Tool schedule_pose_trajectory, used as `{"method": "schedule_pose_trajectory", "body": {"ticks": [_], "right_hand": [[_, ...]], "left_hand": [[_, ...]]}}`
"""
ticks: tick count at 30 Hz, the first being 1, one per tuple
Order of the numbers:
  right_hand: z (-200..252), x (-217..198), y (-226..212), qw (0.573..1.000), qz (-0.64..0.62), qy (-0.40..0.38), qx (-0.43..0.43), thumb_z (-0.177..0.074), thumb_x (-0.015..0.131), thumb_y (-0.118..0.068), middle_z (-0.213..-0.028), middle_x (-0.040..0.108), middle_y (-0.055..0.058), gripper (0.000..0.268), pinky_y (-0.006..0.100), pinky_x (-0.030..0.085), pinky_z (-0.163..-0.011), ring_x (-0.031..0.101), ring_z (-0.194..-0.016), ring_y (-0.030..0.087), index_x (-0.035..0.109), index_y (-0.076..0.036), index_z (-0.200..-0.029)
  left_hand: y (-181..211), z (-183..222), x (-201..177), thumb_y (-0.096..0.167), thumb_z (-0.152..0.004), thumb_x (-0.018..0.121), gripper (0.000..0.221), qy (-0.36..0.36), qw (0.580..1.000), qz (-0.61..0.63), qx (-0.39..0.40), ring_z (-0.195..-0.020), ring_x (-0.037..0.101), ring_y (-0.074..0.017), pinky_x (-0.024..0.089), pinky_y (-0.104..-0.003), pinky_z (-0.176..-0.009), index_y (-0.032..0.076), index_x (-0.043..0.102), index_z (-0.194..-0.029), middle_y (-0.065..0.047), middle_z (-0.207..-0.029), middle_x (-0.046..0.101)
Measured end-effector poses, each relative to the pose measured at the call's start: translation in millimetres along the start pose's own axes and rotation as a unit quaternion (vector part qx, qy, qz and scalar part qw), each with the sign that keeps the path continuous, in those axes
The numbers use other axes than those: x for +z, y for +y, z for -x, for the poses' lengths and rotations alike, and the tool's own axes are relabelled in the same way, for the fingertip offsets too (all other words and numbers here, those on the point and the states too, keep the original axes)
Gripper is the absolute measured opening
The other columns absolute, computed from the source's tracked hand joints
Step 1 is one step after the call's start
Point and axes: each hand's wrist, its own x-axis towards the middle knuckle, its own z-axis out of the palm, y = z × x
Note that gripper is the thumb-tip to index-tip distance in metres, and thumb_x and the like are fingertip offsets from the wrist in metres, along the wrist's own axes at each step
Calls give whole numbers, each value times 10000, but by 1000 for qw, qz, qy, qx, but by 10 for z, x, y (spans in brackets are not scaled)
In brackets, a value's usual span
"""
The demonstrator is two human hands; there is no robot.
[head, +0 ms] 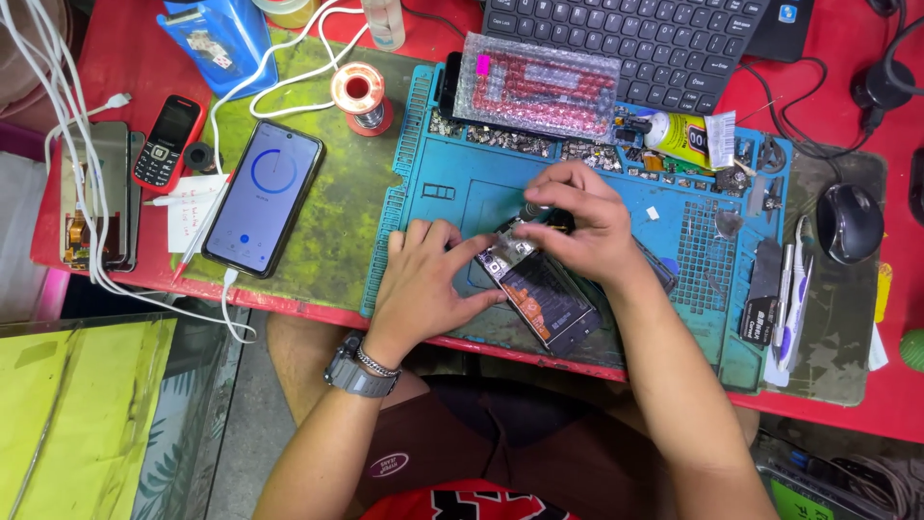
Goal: Disassembling a smartphone to remove internal components like the motherboard and screen assembly.
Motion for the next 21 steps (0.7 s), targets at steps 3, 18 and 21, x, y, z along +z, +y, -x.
{"method": "schedule_pose_trajectory", "body": {"ticks": [3, 18, 21], "right_hand": [[-29, -54, 17, 1000, 7, 2, 18, -834, 876, 29, -856, 682, 145, 300, 360, 551, -737, 644, -742, 205, 800, -57, -1112], [-70, 153, -98, 994, 16, 85, -59, -865, 816, 35, -873, 677, 165, 218, 514, 562, -942, 692, -844, 341, 794, 7, -1080], [-100, 148, -186, 996, 0, 65, -67, -848, 743, 64, -964, 744, 189, 290, 563, 524, -1002, 715, -956, 385, 783, 6, -1129]], "left_hand": [[5, -20, -26, 656, -732, 781, 652, 2, 1000, -2, 5, -989, 482, -279, 326, -435, -806, 323, 658, -1279, 3, -975, 465], [68, 12, 10, 654, -864, 603, 573, -9, 998, -48, 31, -1042, 482, -331, 348, -469, -832, 309, 631, -1321, -39, -1059, 483], [245, -77, -32, 662, -906, 525, 547, -18, 993, -105, 46, -1037, 493, -366, 350, -501, -845, 274, 661, -1267, -83, -1075, 499]]}}
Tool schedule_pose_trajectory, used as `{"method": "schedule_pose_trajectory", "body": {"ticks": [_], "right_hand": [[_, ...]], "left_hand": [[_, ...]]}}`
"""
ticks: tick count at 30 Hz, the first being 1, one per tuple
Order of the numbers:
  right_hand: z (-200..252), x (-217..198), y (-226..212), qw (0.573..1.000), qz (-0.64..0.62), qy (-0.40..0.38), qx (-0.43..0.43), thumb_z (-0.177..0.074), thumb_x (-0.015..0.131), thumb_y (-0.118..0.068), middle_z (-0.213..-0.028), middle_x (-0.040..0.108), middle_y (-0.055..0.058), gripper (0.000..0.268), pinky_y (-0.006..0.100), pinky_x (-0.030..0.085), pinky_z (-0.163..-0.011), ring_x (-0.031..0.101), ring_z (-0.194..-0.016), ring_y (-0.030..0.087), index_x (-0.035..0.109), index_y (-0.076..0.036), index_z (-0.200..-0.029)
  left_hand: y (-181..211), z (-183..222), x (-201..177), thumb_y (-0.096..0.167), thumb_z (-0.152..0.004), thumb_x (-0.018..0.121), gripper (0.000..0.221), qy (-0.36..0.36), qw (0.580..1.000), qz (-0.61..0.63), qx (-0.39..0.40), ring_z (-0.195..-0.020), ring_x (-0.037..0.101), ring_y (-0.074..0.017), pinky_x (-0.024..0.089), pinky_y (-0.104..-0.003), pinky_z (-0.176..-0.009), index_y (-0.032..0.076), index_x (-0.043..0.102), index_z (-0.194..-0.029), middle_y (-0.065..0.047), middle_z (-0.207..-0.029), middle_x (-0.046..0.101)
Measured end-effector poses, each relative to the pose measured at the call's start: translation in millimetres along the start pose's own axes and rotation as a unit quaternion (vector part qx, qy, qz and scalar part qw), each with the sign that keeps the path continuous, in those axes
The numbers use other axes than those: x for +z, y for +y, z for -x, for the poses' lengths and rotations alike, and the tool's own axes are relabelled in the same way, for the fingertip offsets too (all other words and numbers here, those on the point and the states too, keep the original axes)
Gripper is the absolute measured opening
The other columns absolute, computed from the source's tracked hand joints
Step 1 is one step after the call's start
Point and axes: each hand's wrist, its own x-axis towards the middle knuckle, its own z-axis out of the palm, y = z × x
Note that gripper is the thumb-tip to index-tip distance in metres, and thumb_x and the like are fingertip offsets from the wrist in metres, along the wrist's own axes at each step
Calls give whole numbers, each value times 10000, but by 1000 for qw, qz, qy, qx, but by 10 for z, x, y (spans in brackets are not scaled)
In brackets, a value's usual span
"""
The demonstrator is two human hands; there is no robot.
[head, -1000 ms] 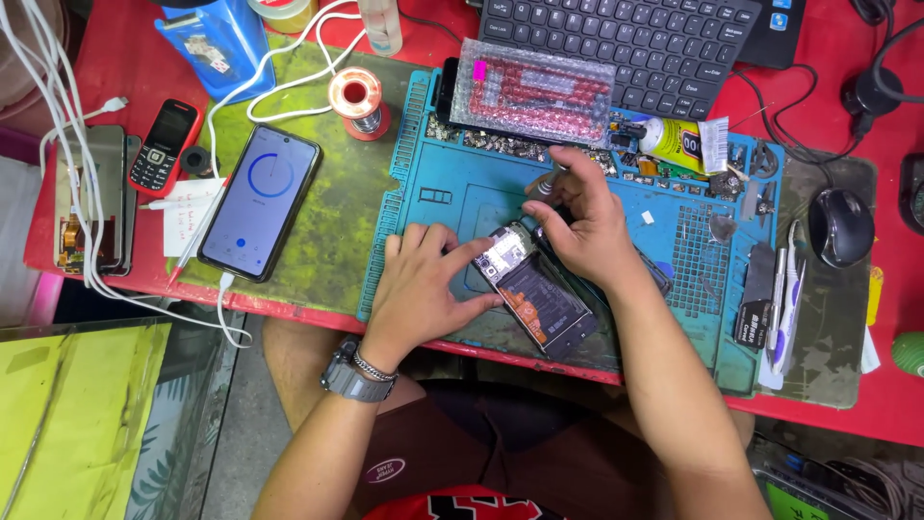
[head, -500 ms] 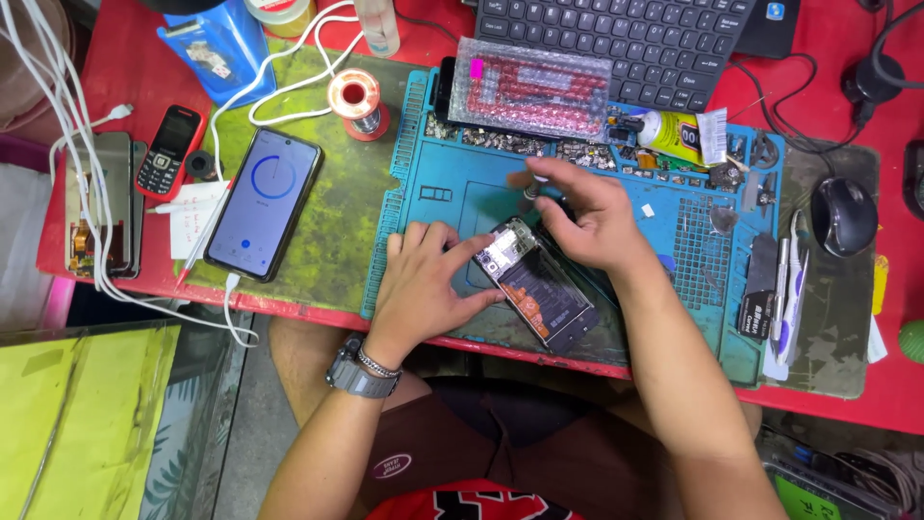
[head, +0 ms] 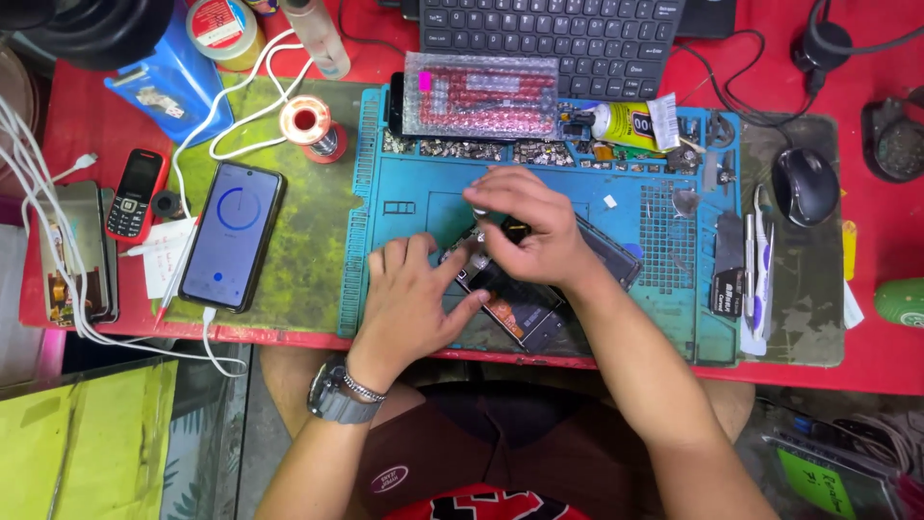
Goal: Disassembling a smartphone to remove internal components like the motherboard and screen assembly.
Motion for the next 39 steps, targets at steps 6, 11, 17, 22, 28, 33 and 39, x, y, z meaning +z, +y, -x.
{"method": "schedule_pose_trajectory", "body": {"ticks": [6, 11, 17, 22, 28, 33, 39], "right_hand": [[19, 12, -59, 999, 1, 32, 39, -888, 640, 142, -926, 714, 172, 308, 538, 564, -926, 719, -889, 369, 765, 30, -1146], [81, -57, 89, 999, 0, 31, 30, -887, 712, 76, -934, 692, 177, 255, 513, 568, -905, 698, -878, 334, 770, 19, -1129], [90, -129, 172, 999, 2, 19, 35, -885, 780, 9, -1025, 722, 196, 316, 461, 575, -858, 720, -924, 311, 754, 13, -1200], [101, -138, 164, 997, -35, 14, 61, -883, 753, 29, -1078, 734, 244, 401, 460, 579, -855, 721, -974, 328, 710, 38, -1282], [180, -106, 219, 986, -83, 33, 138, -923, 656, 150, -1113, 745, 232, 524, 414, 625, -846, 741, -992, 271, 571, 50, -1430], [163, -182, 252, 984, -110, 68, 124, -977, 611, 140, -1140, 719, 248, 516, 436, 615, -878, 736, -1028, 322, 502, 47, -1472], [195, -93, 225, 986, -94, 23, 138, -915, 659, 169, -1098, 735, 261, 537, 458, 636, -806, 754, -970, 334, 557, 58, -1430]], "left_hand": [[-2, -27, 127, 606, -917, 537, 481, 12, 999, -28, 9, -1017, 509, -360, 369, -496, -857, 270, 651, -1241, -65, -1018, 496], [-12, -42, 133, 549, -943, 542, 392, 11, 1000, -22, -6, -1037, 505, -355, 367, -488, -852, 283, 664, -1203, -59, -1028, 500], [-61, -199, 127, 438, -892, 664, 332, 13, 996, 64, -68, -1077, 508, -329, 381, -453, -864, 231, 714, -1147, -51, -1028, 532], [-159, -402, 293, 392, -841, 737, 407, 2, 988, 113, -105, -1069, 534, -320, 421, -447, -878, 170, 714, -1182, -62, -1017, 568], [-120, -553, 308, 339, -838, 732, 304, -21, 984, 147, -102, -1001, 599, -326, 485, -456, -872, 170, 757, -1089, -68, -950, 630], [-302, -583, 395, 308, -888, 698, 125, -5, 982, 151, -109, -917, 640, -291, 532, -421, -815, 222, 769, -944, -22, -852, 649], [-520, -541, 222, 220, -935, 664, 166, -9, 990, 101, -98, -916, 613, -314, 536, -432, -829, 188, 798, -1027, -65, -885, 636]]}}
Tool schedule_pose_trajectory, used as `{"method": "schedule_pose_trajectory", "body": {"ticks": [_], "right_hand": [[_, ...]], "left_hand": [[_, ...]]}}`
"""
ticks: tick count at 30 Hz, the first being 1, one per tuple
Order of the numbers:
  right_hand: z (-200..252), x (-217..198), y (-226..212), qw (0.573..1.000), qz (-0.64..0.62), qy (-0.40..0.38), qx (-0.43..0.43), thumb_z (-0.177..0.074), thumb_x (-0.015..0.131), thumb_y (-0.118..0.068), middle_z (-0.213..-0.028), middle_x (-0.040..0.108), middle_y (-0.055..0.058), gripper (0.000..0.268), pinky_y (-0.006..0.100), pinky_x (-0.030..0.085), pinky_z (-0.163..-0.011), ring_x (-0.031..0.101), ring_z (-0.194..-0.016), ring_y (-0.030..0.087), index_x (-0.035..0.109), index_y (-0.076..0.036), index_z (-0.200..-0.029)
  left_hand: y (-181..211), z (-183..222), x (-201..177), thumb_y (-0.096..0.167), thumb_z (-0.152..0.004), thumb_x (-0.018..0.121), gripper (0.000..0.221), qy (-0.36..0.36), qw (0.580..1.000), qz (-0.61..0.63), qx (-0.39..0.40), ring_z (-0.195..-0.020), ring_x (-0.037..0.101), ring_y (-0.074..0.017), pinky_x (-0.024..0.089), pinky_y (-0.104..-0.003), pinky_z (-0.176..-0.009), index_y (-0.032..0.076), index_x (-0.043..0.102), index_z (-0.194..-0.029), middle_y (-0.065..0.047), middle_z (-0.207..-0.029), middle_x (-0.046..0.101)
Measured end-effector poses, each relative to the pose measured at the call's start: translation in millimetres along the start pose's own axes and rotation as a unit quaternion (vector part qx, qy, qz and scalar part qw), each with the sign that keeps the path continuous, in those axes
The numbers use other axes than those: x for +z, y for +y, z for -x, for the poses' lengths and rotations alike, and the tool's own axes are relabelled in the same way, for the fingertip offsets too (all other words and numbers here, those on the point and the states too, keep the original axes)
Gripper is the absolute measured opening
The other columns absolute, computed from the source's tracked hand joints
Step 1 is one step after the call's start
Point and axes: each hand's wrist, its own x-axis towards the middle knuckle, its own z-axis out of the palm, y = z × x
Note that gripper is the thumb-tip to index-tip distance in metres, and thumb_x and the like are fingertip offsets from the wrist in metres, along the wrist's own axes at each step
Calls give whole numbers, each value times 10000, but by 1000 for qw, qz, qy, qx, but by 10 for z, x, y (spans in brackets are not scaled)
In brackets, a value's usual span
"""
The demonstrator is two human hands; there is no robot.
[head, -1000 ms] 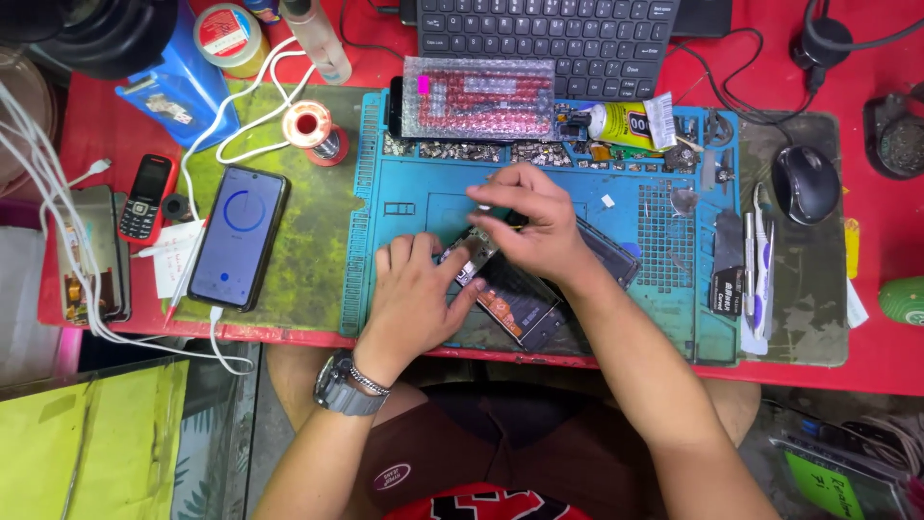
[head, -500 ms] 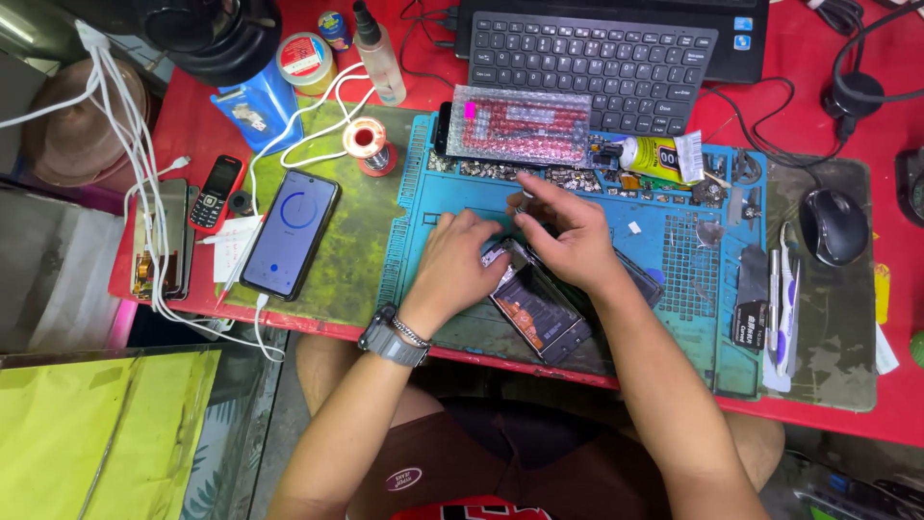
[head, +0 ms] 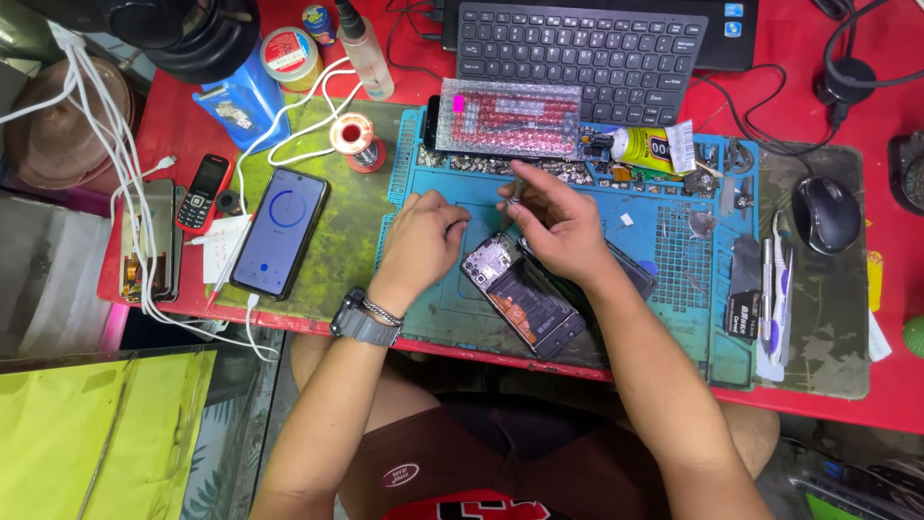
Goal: Disassembling a smartphone to remove internal components like the motherboard and screen assembly.
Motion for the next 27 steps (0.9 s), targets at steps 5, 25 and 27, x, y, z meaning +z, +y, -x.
{"method": "schedule_pose_trajectory", "body": {"ticks": [5, 25, 27], "right_hand": [[8, 33, 0, 1000, 13, -10, 6, -923, 667, 146, -1102, 742, 255, 516, 455, 639, -803, 756, -981, 325, 562, 60, -1420], [-24, 92, -113, 996, 30, -38, -79, -800, 834, 106, -765, 593, 100, 322, 356, 547, -691, 574, -713, 160, 812, -39, -1086], [-72, 116, -247, 995, 48, -28, -78, -876, 750, 105, -917, 753, 178, 254, 417, 584, -785, 739, -858, 268, 777, 0, -1107]], "left_hand": [[9, 15, -11, 219, -937, 673, 161, 5, 1000, 2, 2, -918, 603, -307, 542, -433, -826, 197, 802, -1030, -59, -885, 613], [-48, 52, -44, 189, -966, 621, 188, 65, 997, -42, 24, -858, 562, -295, 529, -399, -773, 197, 790, -1047, -57, -859, 549], [37, 141, -93, 214, -949, 640, 190, 70, 997, -12, 26, -884, 575, -296, 527, -416, -783, 163, 779, -1069, -54, -892, 583]]}}
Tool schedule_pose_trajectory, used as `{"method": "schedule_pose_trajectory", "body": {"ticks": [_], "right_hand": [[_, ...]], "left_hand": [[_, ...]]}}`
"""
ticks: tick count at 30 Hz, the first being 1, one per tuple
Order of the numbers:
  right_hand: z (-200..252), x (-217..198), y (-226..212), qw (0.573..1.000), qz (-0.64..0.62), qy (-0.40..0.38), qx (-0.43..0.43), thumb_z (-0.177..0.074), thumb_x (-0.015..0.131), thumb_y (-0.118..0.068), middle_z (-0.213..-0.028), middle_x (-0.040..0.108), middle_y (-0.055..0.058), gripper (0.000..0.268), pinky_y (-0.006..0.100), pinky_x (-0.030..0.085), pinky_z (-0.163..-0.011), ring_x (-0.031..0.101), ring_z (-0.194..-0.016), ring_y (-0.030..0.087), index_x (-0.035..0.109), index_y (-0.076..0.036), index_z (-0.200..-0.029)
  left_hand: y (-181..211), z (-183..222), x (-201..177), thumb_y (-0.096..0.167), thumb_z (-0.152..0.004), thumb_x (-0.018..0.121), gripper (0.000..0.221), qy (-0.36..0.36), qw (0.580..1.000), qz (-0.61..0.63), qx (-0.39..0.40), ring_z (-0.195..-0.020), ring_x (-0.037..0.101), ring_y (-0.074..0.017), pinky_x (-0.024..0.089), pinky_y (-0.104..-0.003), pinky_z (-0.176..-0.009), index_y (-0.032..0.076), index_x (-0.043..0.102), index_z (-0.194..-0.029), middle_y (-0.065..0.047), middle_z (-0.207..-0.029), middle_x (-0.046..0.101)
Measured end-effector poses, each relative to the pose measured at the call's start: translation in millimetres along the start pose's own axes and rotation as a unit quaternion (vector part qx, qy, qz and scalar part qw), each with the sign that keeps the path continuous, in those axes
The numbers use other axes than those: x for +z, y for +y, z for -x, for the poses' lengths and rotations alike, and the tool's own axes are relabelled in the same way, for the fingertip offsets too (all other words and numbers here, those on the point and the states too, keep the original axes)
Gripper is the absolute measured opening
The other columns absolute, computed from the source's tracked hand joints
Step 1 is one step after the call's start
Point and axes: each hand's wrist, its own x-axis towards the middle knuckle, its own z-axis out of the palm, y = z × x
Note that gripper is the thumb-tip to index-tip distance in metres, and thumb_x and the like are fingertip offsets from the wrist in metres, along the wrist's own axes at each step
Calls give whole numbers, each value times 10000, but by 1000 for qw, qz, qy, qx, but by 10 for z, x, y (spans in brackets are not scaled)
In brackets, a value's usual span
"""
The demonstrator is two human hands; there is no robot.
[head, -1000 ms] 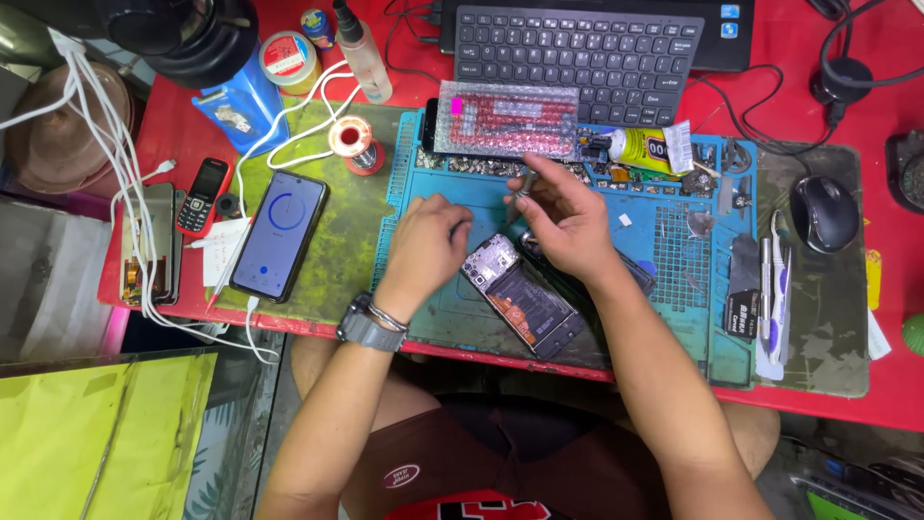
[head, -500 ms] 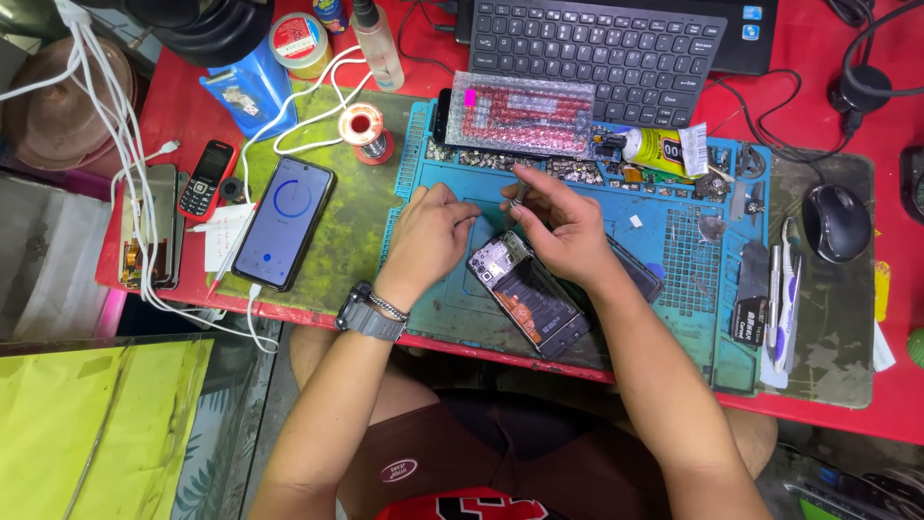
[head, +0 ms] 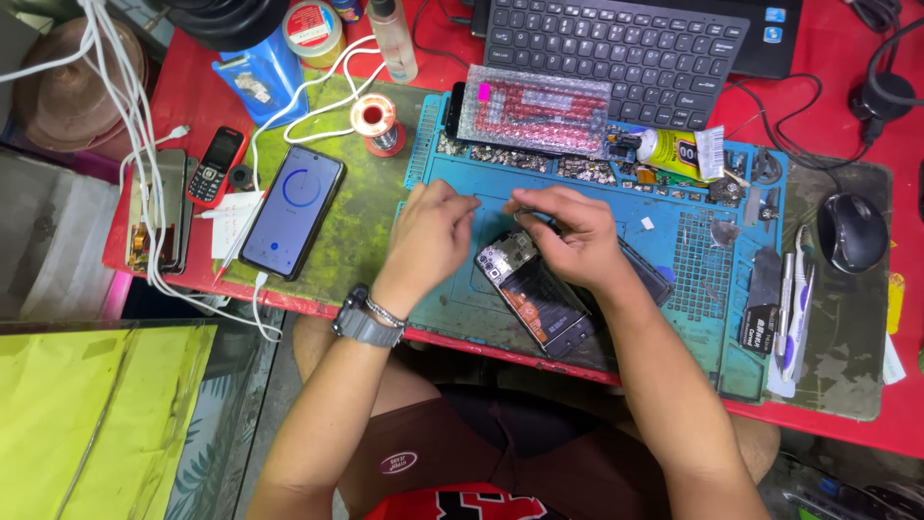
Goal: Disassembling a smartphone to remove internal components like the motherboard and screen assembly.
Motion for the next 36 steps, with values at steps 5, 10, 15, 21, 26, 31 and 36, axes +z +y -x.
{"method": "schedule_pose_trajectory", "body": {"ticks": [5, 10, 15, 21, 26, 31, 36], "right_hand": [[44, -29, 141, 999, -19, -2, -42, -814, 830, 65, -939, 735, 202, 240, 500, 586, -887, 713, -898, 330, 795, 16, -1046], [58, 44, 71, 1000, -3, 25, -17, -866, 713, 137, -983, 738, 225, 267, 515, 568, -913, 723, -945, 345, 756, 63, -1119], [35, 59, 66, 999, 15, 28, -41, -902, 659, 160, -916, 692, 207, 251, 528, 566, -942, 707, -893, 358, 749, 77, -1121], [58, 26, 87, 999, 24, 26, -27, -882, 737, 122, -903, 682, 191, 243, 516, 565, -948, 694, -871, 311, 778, 39, -1107], [61, -10, 162, 998, 22, 29, -41, -857, 810, 63, -961, 695, 211, 282, 507, 565, -941, 704, -927, 321, 758, 57, -1134], [39, -59, 171, 999, -9, 33, -39, -885, 758, 55, -1027, 710, 244, 301, 498, 564, -912, 719, -971, 335, 728, 72, -1184], [78, -24, 183, 998, -23, 47, 23, -876, 729, 139, -1031, 760, 250, 415, 431, 616, -770, 763, -928, 302, 687, 47, -1279]], "left_hand": [[266, 375, 94, 338, -857, 743, 303, -20, 998, 38, 47, -943, 592, -321, 528, -439, -816, 149, 754, -1092, -67, -957, 591], [315, 533, 190, 466, -845, 744, 456, 8, 998, 53, 44, -948, 548, -304, 448, -430, -808, 147, 709, -1169, -56, -1041, 550], [268, 547, 253, 527, -866, 698, 472, 19, 996, 66, 49, -939, 532, -269, 398, -409, -792, 183, 690, -1190, -24, -1056, 528], [264, 536, 274, 506, -871, 688, 415, 10, 997, 68, 28, -939, 541, -282, 406, -416, -793, 170, 694, -1114, -26, -1034, 521], [326, 379, 156, 400, -839, 720, 356, -18, 997, 75, 10, -925, 578, -336, 458, -449, -775, 150, 717, -1092, -57, -984, 555], [340, 192, 160, 328, -828, 730, 366, -41, 997, 58, 9, -926, 598, -341, 485, -444, -790, 119, 722, -1129, -79, -973, 589], [355, 106, 146, 321, -805, 772, 355, -64, 995, 71, -12, -931, 624, -349, 509, -440, -827, 112, 742, -1090, -91, -934, 628]]}}
